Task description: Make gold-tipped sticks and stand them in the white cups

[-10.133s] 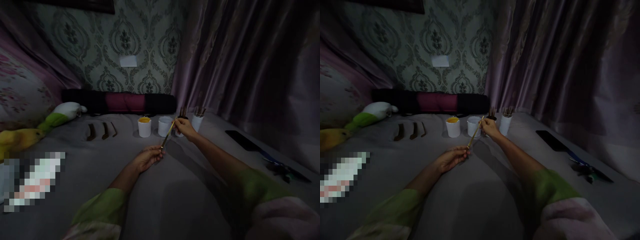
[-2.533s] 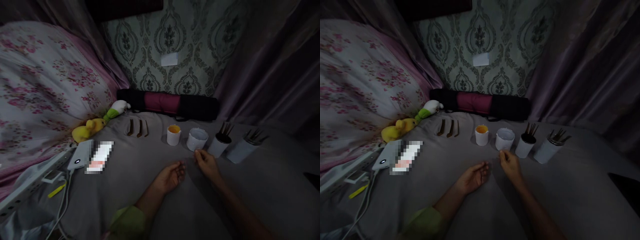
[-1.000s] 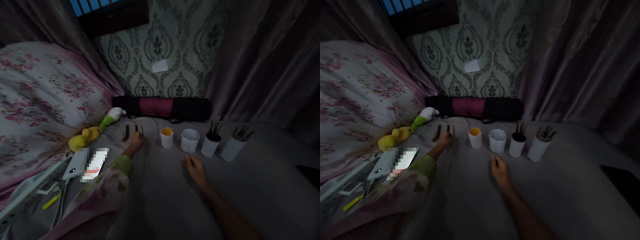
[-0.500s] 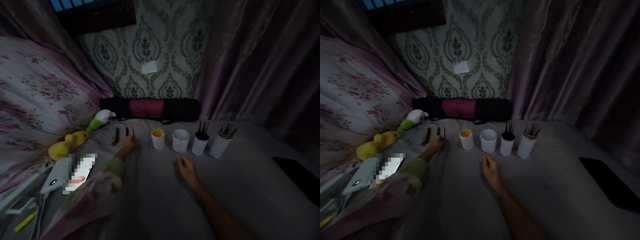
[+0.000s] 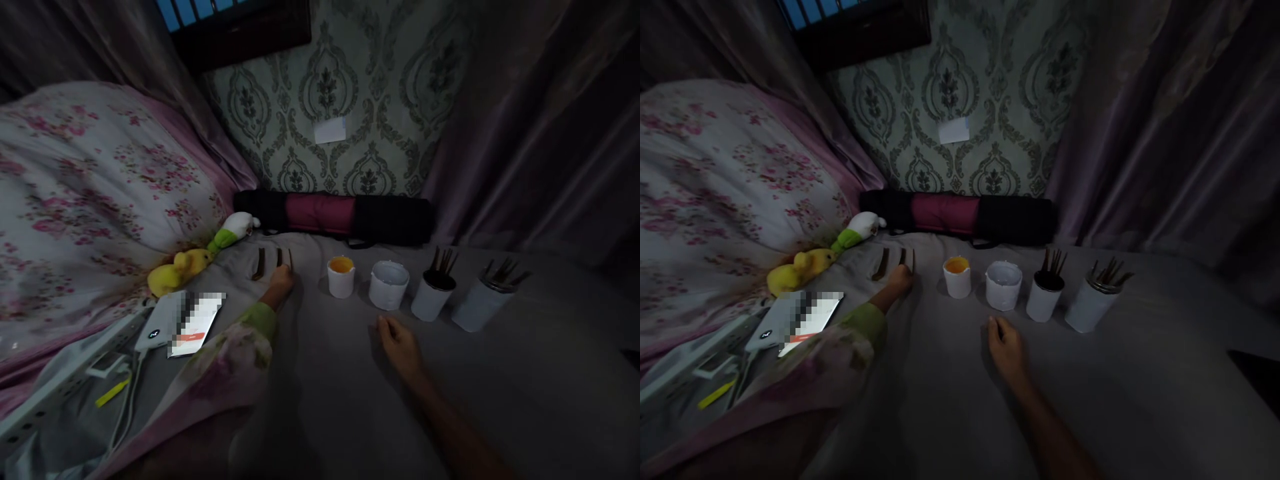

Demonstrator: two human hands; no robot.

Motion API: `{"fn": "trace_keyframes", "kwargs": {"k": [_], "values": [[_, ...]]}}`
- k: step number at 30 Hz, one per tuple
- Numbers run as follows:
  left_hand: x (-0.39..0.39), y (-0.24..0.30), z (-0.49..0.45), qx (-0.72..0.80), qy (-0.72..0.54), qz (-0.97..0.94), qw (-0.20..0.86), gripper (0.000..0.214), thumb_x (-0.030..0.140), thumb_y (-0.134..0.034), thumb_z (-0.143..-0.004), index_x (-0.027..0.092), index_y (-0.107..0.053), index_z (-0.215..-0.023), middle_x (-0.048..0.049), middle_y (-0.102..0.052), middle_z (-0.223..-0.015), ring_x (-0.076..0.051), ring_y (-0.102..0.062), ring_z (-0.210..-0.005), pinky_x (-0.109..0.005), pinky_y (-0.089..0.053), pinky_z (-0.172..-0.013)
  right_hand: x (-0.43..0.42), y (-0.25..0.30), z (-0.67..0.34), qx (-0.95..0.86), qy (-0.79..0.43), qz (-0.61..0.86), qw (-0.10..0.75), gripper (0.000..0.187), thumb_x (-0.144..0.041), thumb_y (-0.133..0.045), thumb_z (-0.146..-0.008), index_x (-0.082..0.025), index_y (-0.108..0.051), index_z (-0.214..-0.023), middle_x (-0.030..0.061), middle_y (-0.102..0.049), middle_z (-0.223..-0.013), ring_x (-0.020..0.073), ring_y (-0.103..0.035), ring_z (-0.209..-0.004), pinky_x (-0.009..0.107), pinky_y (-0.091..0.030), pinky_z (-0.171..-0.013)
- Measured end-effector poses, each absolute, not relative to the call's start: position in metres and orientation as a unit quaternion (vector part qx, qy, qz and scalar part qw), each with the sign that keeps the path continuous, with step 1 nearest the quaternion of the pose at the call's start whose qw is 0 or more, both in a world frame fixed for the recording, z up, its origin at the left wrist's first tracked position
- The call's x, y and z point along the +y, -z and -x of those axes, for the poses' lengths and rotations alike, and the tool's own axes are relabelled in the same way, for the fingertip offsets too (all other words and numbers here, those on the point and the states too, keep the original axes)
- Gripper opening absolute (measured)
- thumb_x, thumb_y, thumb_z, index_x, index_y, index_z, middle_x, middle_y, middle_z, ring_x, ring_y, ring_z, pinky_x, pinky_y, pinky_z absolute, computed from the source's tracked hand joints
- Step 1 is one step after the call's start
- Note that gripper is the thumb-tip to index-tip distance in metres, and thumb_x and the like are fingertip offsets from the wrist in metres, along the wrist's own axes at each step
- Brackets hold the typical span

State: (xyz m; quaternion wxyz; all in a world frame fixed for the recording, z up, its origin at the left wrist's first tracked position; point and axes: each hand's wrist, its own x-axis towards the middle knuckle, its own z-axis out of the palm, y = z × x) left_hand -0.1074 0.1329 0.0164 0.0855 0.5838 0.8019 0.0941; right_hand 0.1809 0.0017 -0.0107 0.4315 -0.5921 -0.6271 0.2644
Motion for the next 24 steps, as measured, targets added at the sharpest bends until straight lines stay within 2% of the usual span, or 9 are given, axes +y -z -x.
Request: {"fn": "trace_keyframes", "kwargs": {"k": [10, 24], "values": [[0.133, -0.0151, 0.1096, 0.802, -0.095, -0.583, 0.089, 0.024, 0.016, -0.048, -0.072, 0.008, -0.062, -0.09, -0.0175, -0.063, -0.094, -0.02, -0.059, -0.089, -0.022, -0.042, -0.069, 0.0032, 0.0123, -0.1812, -0.635, -0.26, 0.597, 0.415, 0.041, -0.049, -0.033, -0.08, -0.017, -0.05, -0.06, -0.0005, -0.047, -0.052, 0.0122, -0.045, -0.051, 0.022, -0.032, -0.048], [0.1359, -0.0107, 0.1126, 0.799, -0.107, -0.586, 0.088, 0.025, 0.018, -0.048, -0.073, 0.007, -0.061, -0.091, -0.0203, -0.062, -0.093, -0.025, -0.058, -0.09, -0.028, -0.042, -0.071, 0.002, 0.0118, -0.1795, -0.636, -0.263, 0.591, 0.421, 0.04, -0.047, -0.033, -0.081, -0.017, -0.048, -0.06, -0.0005, -0.047, -0.052, 0.0123, -0.045, -0.052, 0.022, -0.032, -0.05]]}}
